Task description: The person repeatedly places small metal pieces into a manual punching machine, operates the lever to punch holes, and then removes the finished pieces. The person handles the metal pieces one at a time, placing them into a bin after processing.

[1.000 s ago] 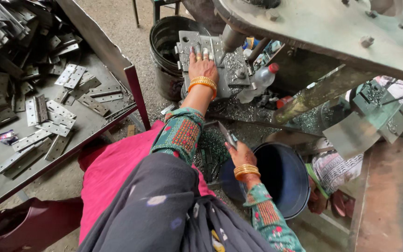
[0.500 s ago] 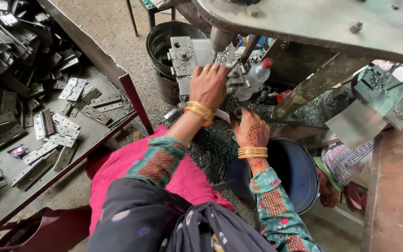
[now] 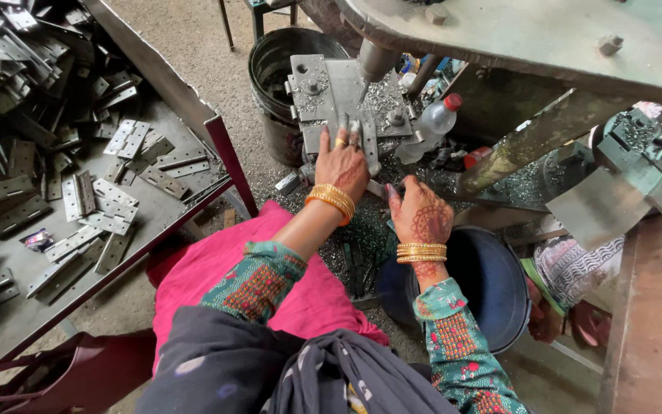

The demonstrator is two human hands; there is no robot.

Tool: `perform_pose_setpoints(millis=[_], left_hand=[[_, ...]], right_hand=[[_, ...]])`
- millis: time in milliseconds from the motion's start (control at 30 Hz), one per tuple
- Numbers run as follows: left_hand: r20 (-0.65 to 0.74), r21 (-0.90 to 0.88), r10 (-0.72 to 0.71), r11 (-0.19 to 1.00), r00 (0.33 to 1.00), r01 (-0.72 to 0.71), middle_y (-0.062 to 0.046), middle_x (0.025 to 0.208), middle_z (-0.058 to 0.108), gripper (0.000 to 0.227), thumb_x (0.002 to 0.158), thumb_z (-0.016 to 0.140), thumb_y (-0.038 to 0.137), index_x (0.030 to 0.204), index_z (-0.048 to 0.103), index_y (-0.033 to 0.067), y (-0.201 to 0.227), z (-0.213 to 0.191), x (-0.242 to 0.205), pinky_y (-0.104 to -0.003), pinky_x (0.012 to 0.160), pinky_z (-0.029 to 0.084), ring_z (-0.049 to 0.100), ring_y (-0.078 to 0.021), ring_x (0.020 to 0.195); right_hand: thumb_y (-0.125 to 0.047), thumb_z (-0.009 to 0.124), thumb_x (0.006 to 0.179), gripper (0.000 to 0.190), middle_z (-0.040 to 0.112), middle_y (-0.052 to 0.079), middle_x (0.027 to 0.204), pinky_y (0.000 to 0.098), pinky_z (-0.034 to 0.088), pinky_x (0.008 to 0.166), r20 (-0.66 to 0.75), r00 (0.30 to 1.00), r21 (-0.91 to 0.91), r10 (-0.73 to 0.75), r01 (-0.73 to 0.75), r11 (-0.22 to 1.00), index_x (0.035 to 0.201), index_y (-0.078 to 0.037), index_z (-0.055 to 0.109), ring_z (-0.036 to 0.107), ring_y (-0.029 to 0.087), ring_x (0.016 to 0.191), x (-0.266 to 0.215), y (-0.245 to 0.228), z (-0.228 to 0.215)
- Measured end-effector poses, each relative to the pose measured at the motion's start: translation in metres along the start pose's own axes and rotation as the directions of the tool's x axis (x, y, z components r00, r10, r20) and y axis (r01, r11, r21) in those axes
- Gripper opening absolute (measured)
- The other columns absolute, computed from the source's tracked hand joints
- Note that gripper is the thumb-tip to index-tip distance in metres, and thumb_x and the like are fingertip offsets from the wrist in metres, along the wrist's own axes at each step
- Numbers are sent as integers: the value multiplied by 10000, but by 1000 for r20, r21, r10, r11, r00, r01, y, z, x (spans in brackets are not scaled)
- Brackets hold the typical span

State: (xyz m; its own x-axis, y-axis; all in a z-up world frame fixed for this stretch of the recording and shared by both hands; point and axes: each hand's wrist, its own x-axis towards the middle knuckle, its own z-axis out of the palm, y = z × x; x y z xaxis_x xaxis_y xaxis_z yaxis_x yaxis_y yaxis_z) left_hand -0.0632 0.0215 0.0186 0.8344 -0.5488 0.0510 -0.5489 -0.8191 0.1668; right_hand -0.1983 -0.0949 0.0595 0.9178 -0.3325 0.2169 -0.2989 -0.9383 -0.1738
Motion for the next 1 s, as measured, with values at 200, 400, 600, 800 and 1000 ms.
perform_pose_setpoints(millis=[200,400,600,800,1000], left_hand=[[-179,48,-116,991,977,127,-180,1513,505,398,939,474,214,1203,699,21,13,12,17,-570,1189,167,341,-335,1467],[-177,28,-54,998,983,60,-193,1476,556,410,992,444,204,1256,673,-10,6,26,14,-552,1238,165,394,-339,1468],[-195,47,-106,992,975,117,-220,1491,515,499,957,410,180,1357,584,-63,2,27,35,-506,1236,150,387,-329,1450],[-125,60,-122,990,985,130,-224,1535,467,530,973,393,197,1421,511,-61,0,31,39,-490,1232,138,354,-343,1477],[-119,69,-109,991,987,118,-227,1524,477,507,969,418,202,1381,561,-59,4,29,42,-494,1222,145,364,-349,1464]], right_hand=[[-410,644,961,317,727,142,918,537,522,696,6,999,-47,-48,49,998,1001,-95,658,699,403,838,-8,-1,-1],[-413,661,958,314,732,139,919,539,521,700,8,999,-52,-34,35,998,1005,-102,657,698,407,836,-4,-1,2],[-390,675,924,318,737,159,873,532,532,694,71,997,-102,-34,41,994,1030,-90,654,714,398,814,-6,6,8],[-486,627,974,381,741,191,856,526,543,732,248,964,-149,97,-61,987,1010,-108,658,723,399,830,-22,25,43],[-510,554,1001,434,725,213,869,551,524,691,225,973,126,55,-85,988,990,-89,657,694,434,836,-64,55,103]])
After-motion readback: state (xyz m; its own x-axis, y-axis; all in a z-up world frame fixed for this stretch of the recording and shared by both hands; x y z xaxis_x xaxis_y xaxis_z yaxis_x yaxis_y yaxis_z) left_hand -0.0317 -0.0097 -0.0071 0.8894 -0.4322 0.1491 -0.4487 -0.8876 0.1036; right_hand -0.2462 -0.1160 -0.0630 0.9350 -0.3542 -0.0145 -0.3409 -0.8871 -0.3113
